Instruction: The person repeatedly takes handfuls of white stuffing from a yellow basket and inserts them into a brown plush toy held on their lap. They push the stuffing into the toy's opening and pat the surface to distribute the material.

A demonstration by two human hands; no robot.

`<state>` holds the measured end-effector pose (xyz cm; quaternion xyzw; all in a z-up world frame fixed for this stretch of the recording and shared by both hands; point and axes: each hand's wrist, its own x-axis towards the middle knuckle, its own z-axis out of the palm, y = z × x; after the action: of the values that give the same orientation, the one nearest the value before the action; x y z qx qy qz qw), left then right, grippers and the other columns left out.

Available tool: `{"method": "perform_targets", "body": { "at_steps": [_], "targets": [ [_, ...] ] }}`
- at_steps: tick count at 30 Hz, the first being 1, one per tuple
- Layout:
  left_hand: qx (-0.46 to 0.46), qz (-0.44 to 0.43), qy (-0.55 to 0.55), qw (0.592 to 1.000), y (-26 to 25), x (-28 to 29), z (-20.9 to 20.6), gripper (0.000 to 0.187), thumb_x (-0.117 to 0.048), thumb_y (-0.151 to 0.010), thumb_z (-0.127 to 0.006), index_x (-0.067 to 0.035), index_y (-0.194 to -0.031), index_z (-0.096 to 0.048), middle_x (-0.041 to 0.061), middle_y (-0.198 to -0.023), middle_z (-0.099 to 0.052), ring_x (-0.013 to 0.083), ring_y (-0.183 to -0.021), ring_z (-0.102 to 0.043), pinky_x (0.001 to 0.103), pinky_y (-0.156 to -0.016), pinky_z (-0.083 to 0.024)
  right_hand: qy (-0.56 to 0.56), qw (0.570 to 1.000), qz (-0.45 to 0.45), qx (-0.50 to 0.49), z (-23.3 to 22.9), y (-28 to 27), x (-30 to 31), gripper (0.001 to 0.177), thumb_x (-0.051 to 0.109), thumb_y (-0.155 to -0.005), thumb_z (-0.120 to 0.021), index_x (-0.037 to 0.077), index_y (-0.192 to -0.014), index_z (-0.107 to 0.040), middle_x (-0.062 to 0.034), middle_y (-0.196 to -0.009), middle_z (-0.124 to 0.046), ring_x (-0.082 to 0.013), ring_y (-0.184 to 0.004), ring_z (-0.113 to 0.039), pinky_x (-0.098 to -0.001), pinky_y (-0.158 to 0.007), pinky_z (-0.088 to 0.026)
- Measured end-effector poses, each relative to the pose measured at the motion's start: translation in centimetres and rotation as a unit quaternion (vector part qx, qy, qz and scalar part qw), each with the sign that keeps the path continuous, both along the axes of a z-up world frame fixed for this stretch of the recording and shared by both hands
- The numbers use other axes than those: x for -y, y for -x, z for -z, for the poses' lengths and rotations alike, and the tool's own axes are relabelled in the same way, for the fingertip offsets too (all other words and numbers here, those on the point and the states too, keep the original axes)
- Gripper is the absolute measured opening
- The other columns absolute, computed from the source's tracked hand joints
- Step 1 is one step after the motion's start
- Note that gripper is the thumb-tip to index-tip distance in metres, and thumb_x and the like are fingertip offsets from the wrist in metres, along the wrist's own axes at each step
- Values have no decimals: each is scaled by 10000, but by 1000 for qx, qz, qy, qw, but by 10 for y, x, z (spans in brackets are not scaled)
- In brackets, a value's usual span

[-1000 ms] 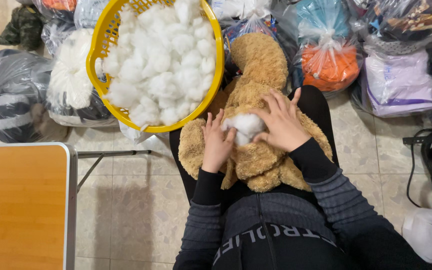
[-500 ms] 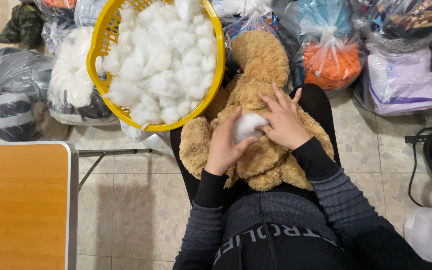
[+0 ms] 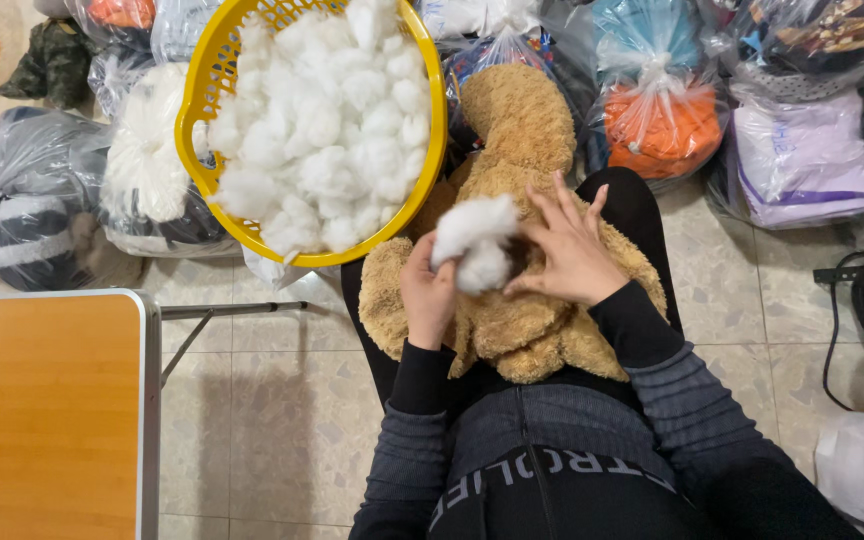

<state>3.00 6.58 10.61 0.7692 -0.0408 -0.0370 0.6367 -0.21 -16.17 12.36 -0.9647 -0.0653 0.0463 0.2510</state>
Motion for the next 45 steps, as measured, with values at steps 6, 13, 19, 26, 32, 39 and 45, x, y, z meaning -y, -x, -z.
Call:
{"method": "perform_targets", "body": {
  "at_steps": [6,13,19,26,32,39,45],
  "targets": [
    [15,-1,68,998,-6,-7,-6,363,52,-939,-577,8,-1292,-649,117,-1153,-760,175,-1046,-731,302,-923,-589,-45,999,5,18,0,4,-9,997,763,-665,-746,235,-1479,-511,-167,-1688,-248,-364,-1582,103,-754,-1092,243],
    [8,4,22,1000,-1,-4,-28,306,-75,-885,-749,-8,-1179,-695,92,-1022,-783,147,-911,-734,287,-813,-585,-184,980,-11,73,-13,-12,-36,943,548,-742,-812,211,-1543,-445,-125,-1407,-609,-322,-1307,-558,-712,-1216,82],
    [35,-87,22,995,-12,-28,-41,320,-120,-879,-794,-10,-1163,-697,90,-1002,-781,145,-873,-724,278,-781,-574,-130,974,-44,179,-26,-43,-62,476,255,-833,-813,210,-1288,-680,-55,-1112,-717,-237,-1106,-659,-645,-1268,-82],
    [169,-213,30,962,-51,-80,-27,310,-149,-936,-773,10,-1184,-678,114,-1071,-770,183,-942,-689,275,-850,-556,-147,959,-93,223,-43,-93,-108,450,193,-936,-749,172,-1369,-628,-35,-1165,-673,-250,-1195,-614,-668,-1277,-121],
    [79,-330,-322,884,-108,-129,8,707,-305,-835,-823,-59,-1425,-521,199,-1308,-568,412,-1274,-449,555,-1083,-333,-70,973,-138,172,-26,-117,-145,593,257,-879,-763,199,-1428,-546,-118,-1449,-503,-346,-1444,-387,-728,-1206,-69],
    [180,-178,-493,832,-136,-135,48,795,-566,-951,-647,-277,-1627,-344,159,-1727,-145,433,-1581,-71,704,-1212,-10,101,980,-138,105,24,-148,-165,834,519,-865,-704,255,-1573,-350,-253,-1674,-114,-448,-1551,5,-800,-1116,39],
    [56,-95,-542,833,-182,-138,77,872,-738,-908,-497,-324,-1633,-243,89,-1738,-76,423,-1581,42,758,-1155,84,212,968,-92,100,74,-188,-178,858,668,-894,-556,315,-1623,-273,-193,-1715,-62,-419,-1576,24,-790,-1123,59]
  ]
}}
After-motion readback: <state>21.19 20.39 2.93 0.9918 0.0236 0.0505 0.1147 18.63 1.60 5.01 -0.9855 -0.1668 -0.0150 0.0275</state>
